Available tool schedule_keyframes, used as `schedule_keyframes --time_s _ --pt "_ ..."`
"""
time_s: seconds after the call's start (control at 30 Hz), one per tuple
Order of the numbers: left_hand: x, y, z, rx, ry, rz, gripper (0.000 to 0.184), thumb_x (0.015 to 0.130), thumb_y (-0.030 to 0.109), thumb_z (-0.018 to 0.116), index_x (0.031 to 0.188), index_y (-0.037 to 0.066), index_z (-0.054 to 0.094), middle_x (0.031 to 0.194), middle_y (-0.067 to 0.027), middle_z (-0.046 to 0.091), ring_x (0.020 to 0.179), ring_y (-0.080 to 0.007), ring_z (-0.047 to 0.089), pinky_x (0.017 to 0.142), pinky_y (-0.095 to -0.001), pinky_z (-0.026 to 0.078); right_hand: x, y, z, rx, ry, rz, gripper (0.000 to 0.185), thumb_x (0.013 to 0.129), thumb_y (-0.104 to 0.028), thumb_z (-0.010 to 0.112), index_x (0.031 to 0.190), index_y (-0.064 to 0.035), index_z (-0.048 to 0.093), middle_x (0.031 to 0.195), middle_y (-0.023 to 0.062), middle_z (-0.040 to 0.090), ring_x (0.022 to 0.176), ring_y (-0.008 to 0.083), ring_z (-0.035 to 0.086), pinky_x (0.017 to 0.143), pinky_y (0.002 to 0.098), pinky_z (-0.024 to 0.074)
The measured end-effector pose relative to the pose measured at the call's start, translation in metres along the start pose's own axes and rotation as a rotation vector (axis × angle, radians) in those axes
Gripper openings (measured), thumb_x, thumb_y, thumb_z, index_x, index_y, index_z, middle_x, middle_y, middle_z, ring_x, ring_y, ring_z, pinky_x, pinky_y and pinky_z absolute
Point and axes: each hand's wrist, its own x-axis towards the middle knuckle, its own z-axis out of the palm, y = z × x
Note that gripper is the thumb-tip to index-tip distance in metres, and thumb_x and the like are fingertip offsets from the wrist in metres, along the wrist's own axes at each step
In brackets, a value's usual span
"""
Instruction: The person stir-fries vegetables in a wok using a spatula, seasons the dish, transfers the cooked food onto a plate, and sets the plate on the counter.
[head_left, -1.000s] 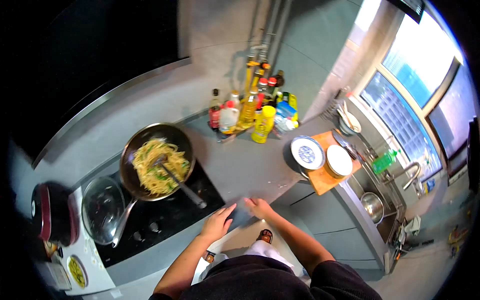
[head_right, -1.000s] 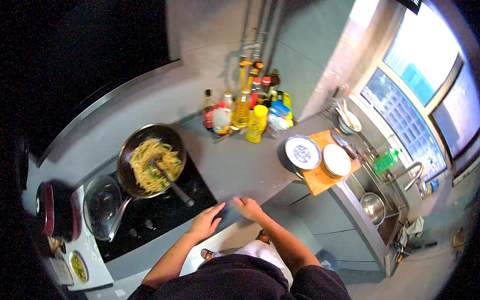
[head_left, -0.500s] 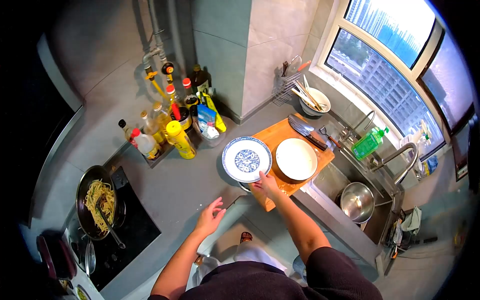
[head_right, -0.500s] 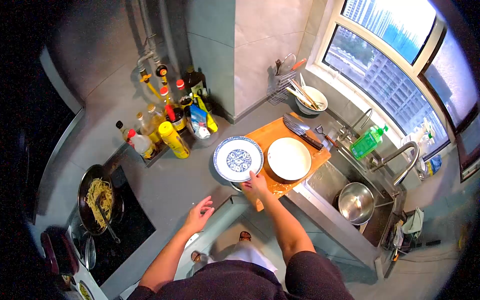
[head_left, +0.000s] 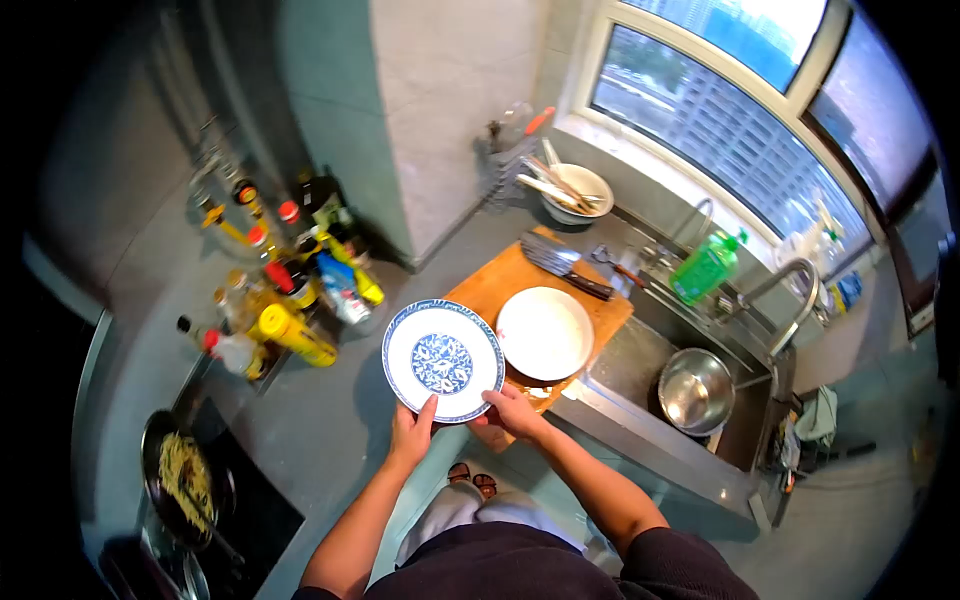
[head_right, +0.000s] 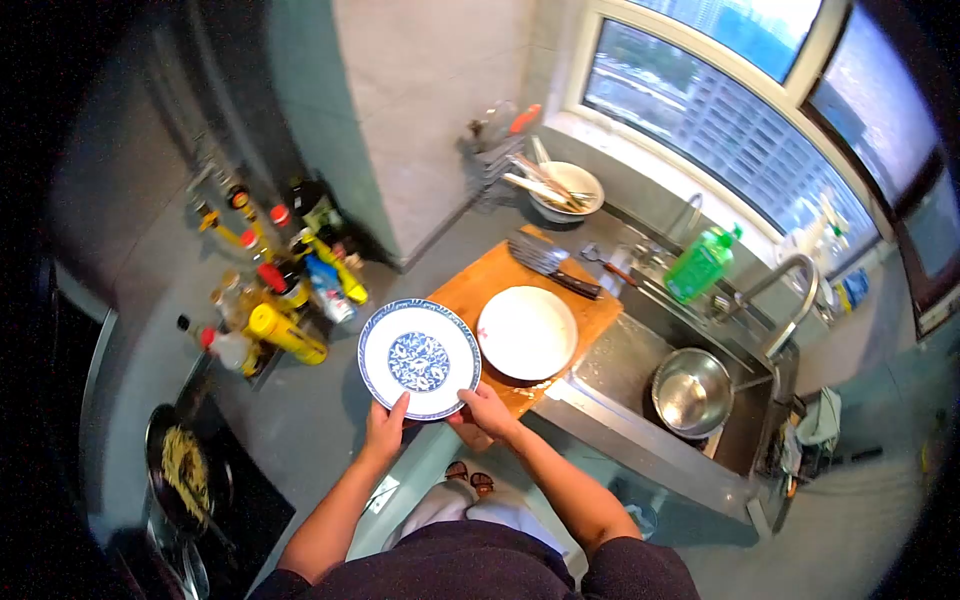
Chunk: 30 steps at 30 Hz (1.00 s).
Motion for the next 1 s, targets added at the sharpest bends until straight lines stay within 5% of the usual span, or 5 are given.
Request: schedule_keyframes --time_s 0.13,0.3,0.5,0.73,1.0 --pt "0.015 0.052 0.074 0.098 -0.215 0.146 0.037 0.092 0.017 0.063 0.117 -0.006 0.053 0.109 -0.0188 0.065 0.098 -0.0217 0.063 0.085 -0.0341 0.049 -0.035 -0.002 -0.053 0.236 0.132 -0.099 0.029 0.094 -0.013 0.051 0.121 -0.0032 0.053 0.101 0.0102 0.066 0.075 0.0168 0.065 0.065 0.0287 0.0567" --pt "0.043 0.063 0.193 -0.043 -0.66 0.074 0.074 0.09 0.022 0.067 0.145 -0.004 0.025 0.112 -0.0189 0.064 0.096 -0.0208 0.064 0.082 -0.0316 0.051 -0.079 -0.005 -0.145 0.763 0.108 -0.225 0.021 0.091 -0.008 0.048 0.108 0.0034 0.052 0.087 0.0126 0.063 0.072 0.0187 0.061 0.064 0.0298 0.0559" --pt "0.043 0.078 0.294 0.298 -0.802 -0.104 0.077 0.091 0.042 0.063 0.143 0.0 0.026 0.091 -0.015 0.07 0.077 -0.0171 0.067 0.055 -0.0311 0.054 -0.12 -0.028 -0.227 0.92 0.161 -0.058 0.02 0.09 -0.007 0.045 0.095 0.0089 0.055 0.08 0.0113 0.061 0.064 0.017 0.06 0.063 0.0285 0.0557" --pt "0.027 0.061 0.309 0.088 -0.718 -0.297 0.083 0.094 0.042 0.059 0.153 0.01 0.01 0.105 -0.0072 0.067 0.094 -0.0169 0.065 0.061 -0.0302 0.056 -0.137 -0.039 -0.258 0.749 0.166 -0.091 0.022 0.091 -0.008 0.045 0.104 0.0082 0.052 0.081 0.0106 0.061 0.064 0.0153 0.058 0.061 0.0283 0.0549" --pt "-0.008 0.057 0.201 -0.233 -0.201 -0.462 0.051 0.099 0.042 0.047 0.128 0.001 0.05 0.101 -0.0107 0.068 0.087 -0.0174 0.067 0.064 -0.0331 0.059 -0.112 -0.071 -0.182 -0.084 0.108 -0.183 0.019 0.095 -0.012 0.045 0.11 -0.0018 0.05 0.082 0.0093 0.064 0.065 0.0166 0.062 0.058 0.0294 0.0527"
